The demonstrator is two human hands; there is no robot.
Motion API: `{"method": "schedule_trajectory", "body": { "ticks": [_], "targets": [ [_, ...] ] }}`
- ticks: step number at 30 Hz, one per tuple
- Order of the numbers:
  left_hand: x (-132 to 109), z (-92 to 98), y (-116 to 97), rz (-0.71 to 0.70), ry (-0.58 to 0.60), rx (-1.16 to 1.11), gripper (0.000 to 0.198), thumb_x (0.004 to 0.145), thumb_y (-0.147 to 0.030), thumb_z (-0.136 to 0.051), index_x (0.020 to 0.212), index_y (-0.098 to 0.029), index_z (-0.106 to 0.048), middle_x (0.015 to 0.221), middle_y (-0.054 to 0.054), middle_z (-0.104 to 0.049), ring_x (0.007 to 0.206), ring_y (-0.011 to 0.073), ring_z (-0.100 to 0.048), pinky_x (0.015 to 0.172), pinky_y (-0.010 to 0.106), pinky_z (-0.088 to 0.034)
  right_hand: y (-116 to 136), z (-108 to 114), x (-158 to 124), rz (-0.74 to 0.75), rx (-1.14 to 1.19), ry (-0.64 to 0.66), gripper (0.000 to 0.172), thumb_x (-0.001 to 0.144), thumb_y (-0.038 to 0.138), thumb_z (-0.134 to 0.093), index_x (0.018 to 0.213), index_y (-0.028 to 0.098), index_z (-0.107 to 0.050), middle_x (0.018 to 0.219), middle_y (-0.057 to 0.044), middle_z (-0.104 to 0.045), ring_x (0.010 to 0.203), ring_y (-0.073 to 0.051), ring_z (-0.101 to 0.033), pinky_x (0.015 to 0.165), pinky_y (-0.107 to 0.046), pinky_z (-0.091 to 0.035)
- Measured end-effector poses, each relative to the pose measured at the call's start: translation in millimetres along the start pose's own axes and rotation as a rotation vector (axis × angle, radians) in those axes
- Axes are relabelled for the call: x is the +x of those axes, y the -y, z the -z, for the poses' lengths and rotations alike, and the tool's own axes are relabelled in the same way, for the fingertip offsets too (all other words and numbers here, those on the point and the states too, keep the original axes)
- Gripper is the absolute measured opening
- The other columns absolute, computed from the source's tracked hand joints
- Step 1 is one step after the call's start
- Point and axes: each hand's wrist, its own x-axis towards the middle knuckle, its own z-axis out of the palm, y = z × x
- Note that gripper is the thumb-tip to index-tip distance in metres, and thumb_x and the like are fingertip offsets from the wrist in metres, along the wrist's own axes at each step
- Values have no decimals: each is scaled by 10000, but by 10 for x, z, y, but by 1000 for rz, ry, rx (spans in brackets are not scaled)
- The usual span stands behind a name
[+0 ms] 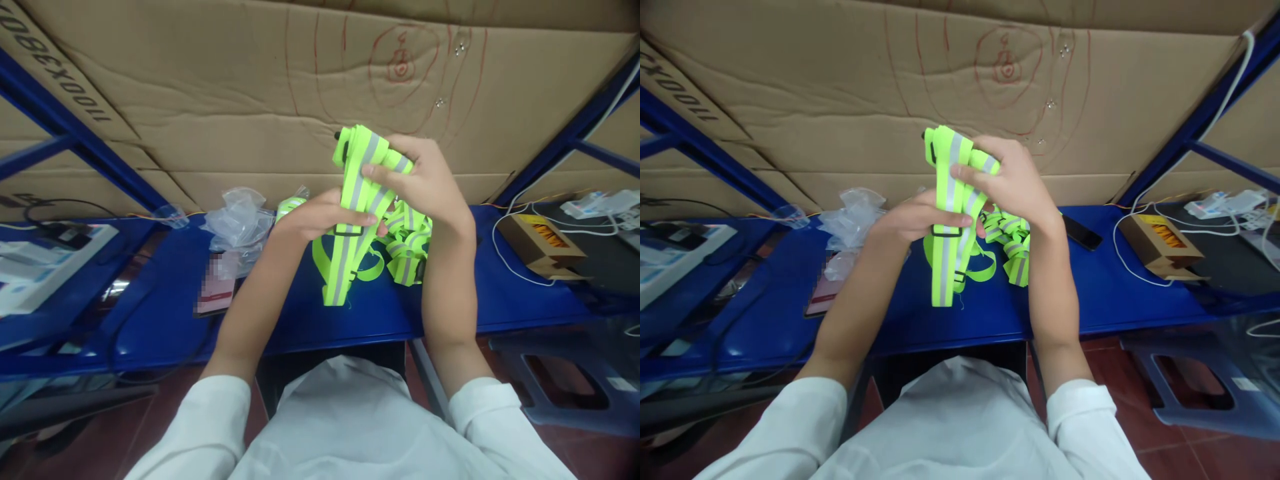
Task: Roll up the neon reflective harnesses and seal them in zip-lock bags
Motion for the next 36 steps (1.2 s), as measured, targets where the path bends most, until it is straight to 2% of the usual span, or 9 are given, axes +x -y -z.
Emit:
{"method": "schedule_trajectory", "body": {
  "ticks": [3, 7, 10, 14, 16, 20, 22, 32, 36],
  "targets": [
    [-13, 27, 9, -3, 45, 16, 380, 776, -306, -907, 1086, -135, -768, 974, 92, -798, 932, 281, -782, 901, 425, -645, -68, -45, 38, -53, 71, -37, 584, 881, 799, -633, 976, 231, -727, 808, -36, -710, 741, -230, -690, 649, -387, -593],
    [-65, 44, -27, -31, 44, 119, 382, 782, -395, -908, 1052, -151, -790, 987, 103, -795, 906, 296, -777, 888, 439, -638, -281, -128, 145, -96, 84, 11, 711, 895, 877, -517, 1154, 244, -713, 940, -59, -747, 895, -271, -730, 729, -415, -618],
    [-68, 75, -22, -44, 42, 150, 388, 793, -432, -894, 1047, -155, -799, 983, 108, -797, 920, 303, -773, 880, 429, -628, -378, -188, 193, -99, 48, 8, 677, 928, 842, -505, 1207, 257, -700, 1066, -68, -759, 957, -262, -728, 772, -404, -613],
    [-46, 128, 4, -46, 36, 134, 352, 813, -402, -874, 1064, -167, -798, 983, 90, -801, 937, 288, -770, 890, 423, -624, -298, -231, 166, -8, -23, -32, 631, 946, 788, -541, 1245, 256, -700, 1232, -78, -745, 1046, -243, -707, 869, -381, -594],
    [-45, 146, -5, -48, 38, 149, 338, 806, -390, -879, 1046, -167, -797, 984, 90, -803, 964, 293, -768, 908, 425, -622, -218, -225, 130, 31, -58, 75, 642, 960, 784, -514, 1244, 244, -713, 1221, -79, -752, 1076, -251, -697, 915, -389, -578],
    [-53, 175, -26, -32, 74, 209, 291, 806, -353, -873, 990, -143, -793, 942, 96, -800, 982, 299, -768, 917, 408, -614, -146, -204, 84, 116, -112, 396, 675, 900, 797, -604, 1232, 217, -704, 1133, -67, -764, 1038, -261, -689, 929, -388, -552],
    [-51, 193, -17, -9, 89, 232, 303, 808, -316, -864, 1024, -118, -788, 943, 97, -793, 993, 311, -774, 903, 402, -608, -161, -206, 89, 125, -121, 461, 659, 882, 781, -643, 1199, 206, -697, 1091, -57, -762, 980, -249, -683, 901, -376, -543],
    [-49, 247, 12, -5, 17, 313, 352, 772, -416, -892, 963, -138, -792, 926, 120, -788, 896, 291, -766, 874, 416, -616, -293, -308, 141, 103, -226, 261, 757, 788, 664, -803, 1336, 163, -655, 1275, -124, -717, 1127, -312, -652, 993, -438, -520],
    [-49, 263, 21, 9, 19, 298, 353, 773, -434, -885, 951, -144, -791, 897, 103, -792, 868, 262, -758, 869, 393, -613, -328, -327, 130, 104, -268, 235, 804, 798, 658, -803, 1406, 161, -631, 1358, -153, -687, 1237, -346, -626, 1079, -492, -499]
  ]
}}
